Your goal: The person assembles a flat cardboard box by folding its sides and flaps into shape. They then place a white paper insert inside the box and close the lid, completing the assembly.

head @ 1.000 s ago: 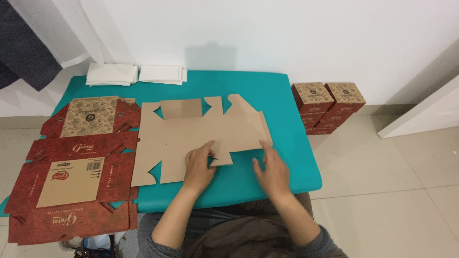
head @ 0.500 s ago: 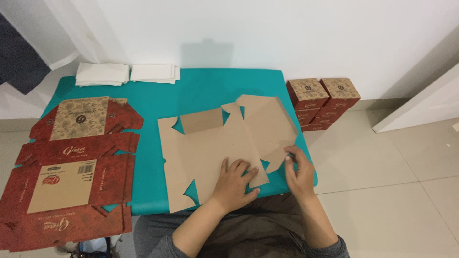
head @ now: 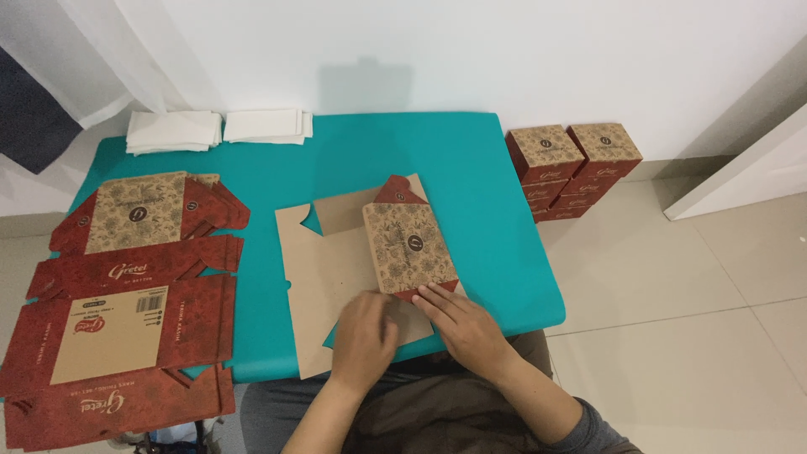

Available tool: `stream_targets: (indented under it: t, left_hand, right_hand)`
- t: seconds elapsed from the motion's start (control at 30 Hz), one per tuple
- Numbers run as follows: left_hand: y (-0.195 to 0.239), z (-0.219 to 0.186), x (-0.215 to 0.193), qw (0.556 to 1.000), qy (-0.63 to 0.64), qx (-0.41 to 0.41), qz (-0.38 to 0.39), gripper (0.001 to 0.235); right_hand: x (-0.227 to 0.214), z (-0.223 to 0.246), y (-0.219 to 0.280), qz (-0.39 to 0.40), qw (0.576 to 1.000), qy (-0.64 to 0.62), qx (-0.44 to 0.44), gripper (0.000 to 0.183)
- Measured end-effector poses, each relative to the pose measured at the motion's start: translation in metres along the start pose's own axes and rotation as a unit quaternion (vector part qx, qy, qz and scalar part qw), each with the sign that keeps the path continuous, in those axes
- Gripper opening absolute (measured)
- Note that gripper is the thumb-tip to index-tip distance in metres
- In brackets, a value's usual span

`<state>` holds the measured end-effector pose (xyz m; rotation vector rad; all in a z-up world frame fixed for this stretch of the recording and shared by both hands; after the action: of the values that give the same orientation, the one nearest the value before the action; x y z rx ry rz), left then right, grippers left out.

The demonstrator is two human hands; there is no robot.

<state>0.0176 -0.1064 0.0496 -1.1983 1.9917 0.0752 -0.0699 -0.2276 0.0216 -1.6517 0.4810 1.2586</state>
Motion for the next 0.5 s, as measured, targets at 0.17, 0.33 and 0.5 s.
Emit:
stream_targets:
  t: [0.17,0.33,0.5]
  left_hand:
    - [0.007,0.000,-0.010,0.992,-0.080,-0.012,-0.096,0.032]
    - [0.007,0.012,0.027,0.986,-0.165,-0.003,0.012,0.054]
    - [0.009,0.015,0.031,0.979,-0.203,0.009,-0.003,0.052]
  right_hand:
    - [0.005,-0.004,0.003,0.007,1.000,-0.024,-0.016,0.039]
    - [-0.022,-0.023,-0.003,0.020,0.988,-0.151,0.000,0.045]
    - [0.002,-0.064,0.010,0.167,0.982,-0.080,0.045,0.083]
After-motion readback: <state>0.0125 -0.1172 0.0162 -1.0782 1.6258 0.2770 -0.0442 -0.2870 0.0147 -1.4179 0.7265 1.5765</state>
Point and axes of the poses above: each hand's wrist, its own y-axis away from the middle knuckle, its own x-axis out of the palm, z = x × y, the point moved 9 cm from there along -y, towards the middle knuckle, and after that the axes turned 11 degrees about -x, right-handed, at the moved point
